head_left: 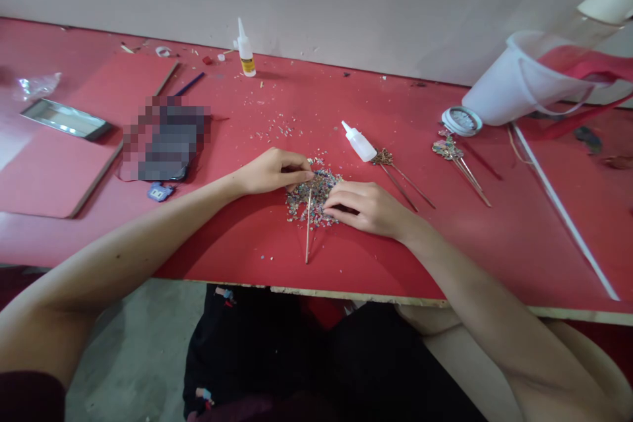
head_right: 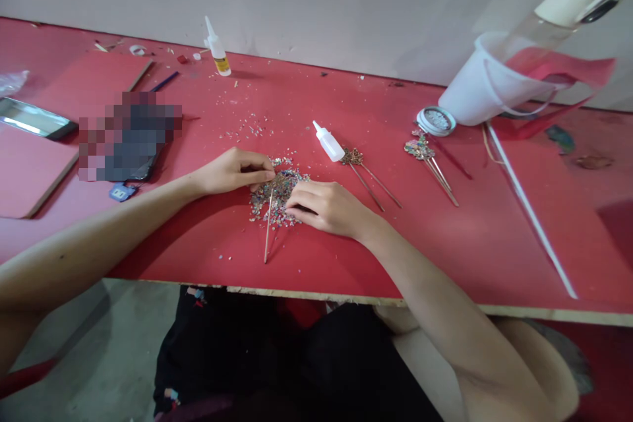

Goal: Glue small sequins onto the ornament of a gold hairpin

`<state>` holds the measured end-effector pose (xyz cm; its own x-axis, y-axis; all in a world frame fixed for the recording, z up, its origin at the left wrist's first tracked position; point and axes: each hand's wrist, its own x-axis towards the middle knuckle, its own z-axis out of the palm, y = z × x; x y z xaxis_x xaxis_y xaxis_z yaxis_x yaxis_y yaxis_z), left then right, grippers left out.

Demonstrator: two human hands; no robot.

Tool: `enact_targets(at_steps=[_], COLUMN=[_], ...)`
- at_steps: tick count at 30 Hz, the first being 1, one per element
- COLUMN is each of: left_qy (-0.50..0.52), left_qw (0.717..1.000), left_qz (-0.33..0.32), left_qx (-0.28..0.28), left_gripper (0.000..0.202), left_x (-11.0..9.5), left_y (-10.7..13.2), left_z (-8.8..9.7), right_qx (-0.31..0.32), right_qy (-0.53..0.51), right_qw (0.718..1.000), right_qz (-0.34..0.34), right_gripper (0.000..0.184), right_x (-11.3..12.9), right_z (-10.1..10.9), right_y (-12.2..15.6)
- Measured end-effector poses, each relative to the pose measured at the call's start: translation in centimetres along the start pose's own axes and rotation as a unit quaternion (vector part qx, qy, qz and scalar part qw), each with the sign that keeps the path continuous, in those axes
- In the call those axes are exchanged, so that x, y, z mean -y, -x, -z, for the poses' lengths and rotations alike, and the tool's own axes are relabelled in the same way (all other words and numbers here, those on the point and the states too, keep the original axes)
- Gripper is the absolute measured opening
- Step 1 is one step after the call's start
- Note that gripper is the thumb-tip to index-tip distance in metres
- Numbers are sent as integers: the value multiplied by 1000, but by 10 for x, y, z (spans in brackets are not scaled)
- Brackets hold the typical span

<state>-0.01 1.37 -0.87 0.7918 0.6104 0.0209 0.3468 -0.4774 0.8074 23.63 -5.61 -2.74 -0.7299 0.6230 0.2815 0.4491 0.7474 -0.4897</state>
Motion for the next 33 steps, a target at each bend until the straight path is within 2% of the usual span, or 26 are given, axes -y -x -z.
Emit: enact_targets(at_steps=[11, 33], left_qy=[-6, 3], left_qw=[1000, 1000], left_qz=[15, 0], left_qx=[4, 3], left_gripper=[25, 25], left_x=[-2, -2], left_y=[1, 1], left_z=[1, 1], right_qx=[-10, -27], right_qy=[5, 21], right_qw=[1000, 999], right_qz=[3, 1], right_gripper=[14, 12], right_x=[0, -1], right_z=[-1, 0], right_y=[0, 0])
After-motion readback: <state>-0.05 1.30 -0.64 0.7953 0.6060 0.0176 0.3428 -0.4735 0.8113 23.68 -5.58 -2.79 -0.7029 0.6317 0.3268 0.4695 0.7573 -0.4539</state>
